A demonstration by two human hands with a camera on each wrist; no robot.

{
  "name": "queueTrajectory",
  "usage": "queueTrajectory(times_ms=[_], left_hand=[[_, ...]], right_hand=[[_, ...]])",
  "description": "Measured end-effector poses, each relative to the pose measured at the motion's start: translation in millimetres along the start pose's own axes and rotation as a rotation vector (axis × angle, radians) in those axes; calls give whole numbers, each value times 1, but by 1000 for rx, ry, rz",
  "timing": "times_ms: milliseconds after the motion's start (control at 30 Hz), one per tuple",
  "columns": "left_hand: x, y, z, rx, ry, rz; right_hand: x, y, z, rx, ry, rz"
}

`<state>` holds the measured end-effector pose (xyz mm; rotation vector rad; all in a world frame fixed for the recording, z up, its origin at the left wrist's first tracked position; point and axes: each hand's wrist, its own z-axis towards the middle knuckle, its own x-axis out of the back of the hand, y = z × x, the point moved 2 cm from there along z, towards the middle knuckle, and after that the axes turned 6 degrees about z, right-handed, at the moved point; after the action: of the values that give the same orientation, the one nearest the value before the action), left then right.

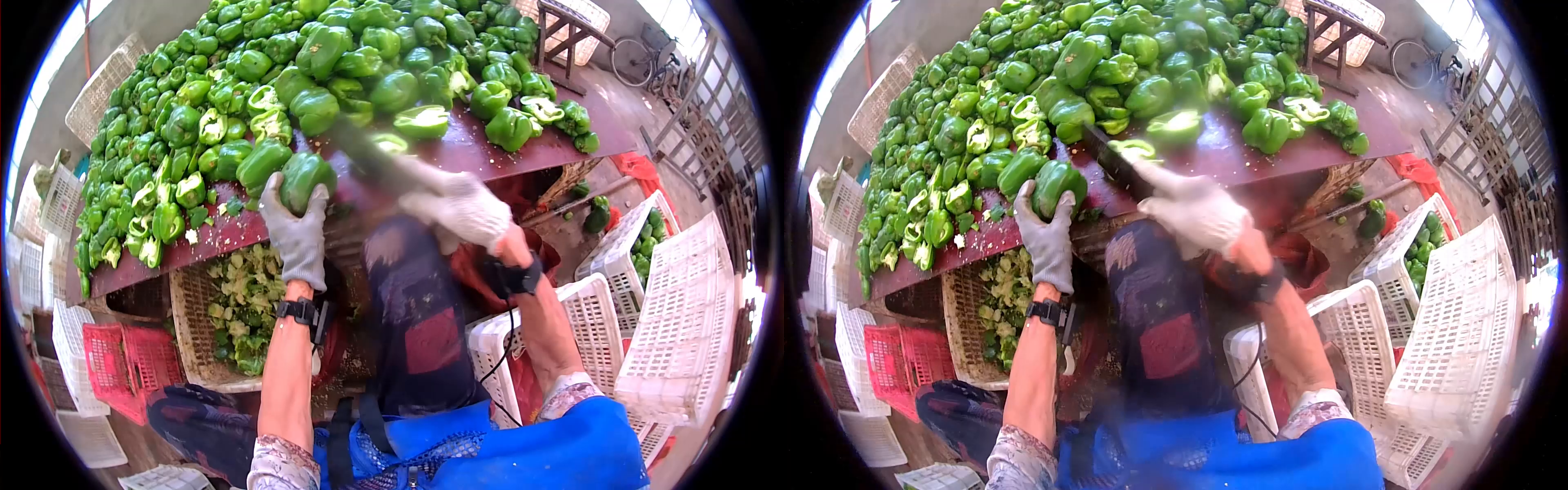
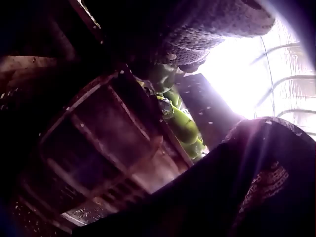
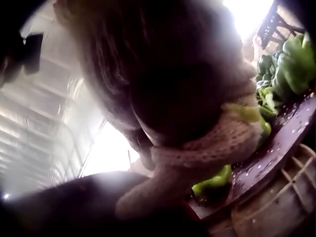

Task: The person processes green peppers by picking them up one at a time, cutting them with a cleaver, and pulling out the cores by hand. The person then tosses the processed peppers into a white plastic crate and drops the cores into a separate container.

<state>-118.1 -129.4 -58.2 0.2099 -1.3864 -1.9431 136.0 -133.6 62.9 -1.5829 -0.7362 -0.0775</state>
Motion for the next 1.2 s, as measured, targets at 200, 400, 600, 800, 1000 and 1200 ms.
queueTrajectory(times_ms=[200,400,600,800,1000,1200], left_hand=[[-9,-2,10,-18,-10,24],[-9,3,8,-81,-9,146],[-9,3,8,-124,-8,187],[-9,1,6,-181,8,219],[-6,0,7,-179,1,235],[-6,2,7,-193,-10,238]], right_hand=[[33,79,48,316,358,-248],[83,84,44,-20,411,-103],[57,61,63,123,526,-73],[34,45,98,321,349,-245],[40,44,43,130,478,-234],[48,45,11,56,507,-238]])
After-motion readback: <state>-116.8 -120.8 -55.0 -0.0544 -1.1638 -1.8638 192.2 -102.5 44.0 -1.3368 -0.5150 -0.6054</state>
